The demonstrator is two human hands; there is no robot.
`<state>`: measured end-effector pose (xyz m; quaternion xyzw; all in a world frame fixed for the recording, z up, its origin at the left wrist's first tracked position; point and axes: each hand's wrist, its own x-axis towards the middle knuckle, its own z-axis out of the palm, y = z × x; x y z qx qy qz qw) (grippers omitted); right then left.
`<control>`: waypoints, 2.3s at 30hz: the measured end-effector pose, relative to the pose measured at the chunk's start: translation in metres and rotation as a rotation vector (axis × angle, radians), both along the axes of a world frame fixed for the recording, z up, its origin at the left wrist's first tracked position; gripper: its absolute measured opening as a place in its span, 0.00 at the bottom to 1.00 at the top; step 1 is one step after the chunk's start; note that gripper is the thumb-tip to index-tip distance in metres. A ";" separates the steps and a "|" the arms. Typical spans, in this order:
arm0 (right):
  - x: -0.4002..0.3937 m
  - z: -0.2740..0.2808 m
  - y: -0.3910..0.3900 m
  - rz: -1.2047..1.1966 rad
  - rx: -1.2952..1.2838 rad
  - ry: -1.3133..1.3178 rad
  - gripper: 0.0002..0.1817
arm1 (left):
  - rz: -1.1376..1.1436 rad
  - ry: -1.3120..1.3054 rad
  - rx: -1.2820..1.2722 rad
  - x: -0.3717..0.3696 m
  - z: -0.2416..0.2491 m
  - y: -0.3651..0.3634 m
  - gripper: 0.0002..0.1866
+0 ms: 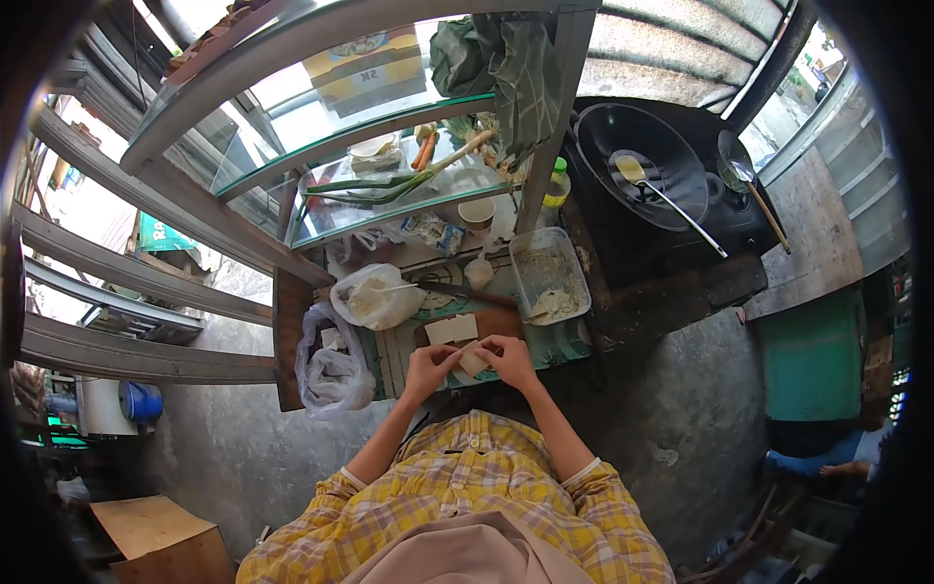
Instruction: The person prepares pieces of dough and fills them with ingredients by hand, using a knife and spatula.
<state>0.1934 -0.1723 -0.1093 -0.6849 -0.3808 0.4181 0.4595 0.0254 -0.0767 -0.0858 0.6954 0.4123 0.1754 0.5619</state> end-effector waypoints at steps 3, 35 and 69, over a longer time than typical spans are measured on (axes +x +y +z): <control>0.000 -0.001 0.003 -0.019 -0.003 0.004 0.11 | 0.047 -0.017 -0.019 -0.002 0.001 -0.001 0.12; -0.038 0.031 -0.019 -0.113 0.254 -0.374 0.08 | 0.161 -0.261 -1.100 0.001 0.000 -0.020 0.18; 0.098 0.018 -0.030 -0.609 0.125 -0.493 0.17 | -0.021 -0.066 -0.752 -0.025 -0.065 -0.018 0.15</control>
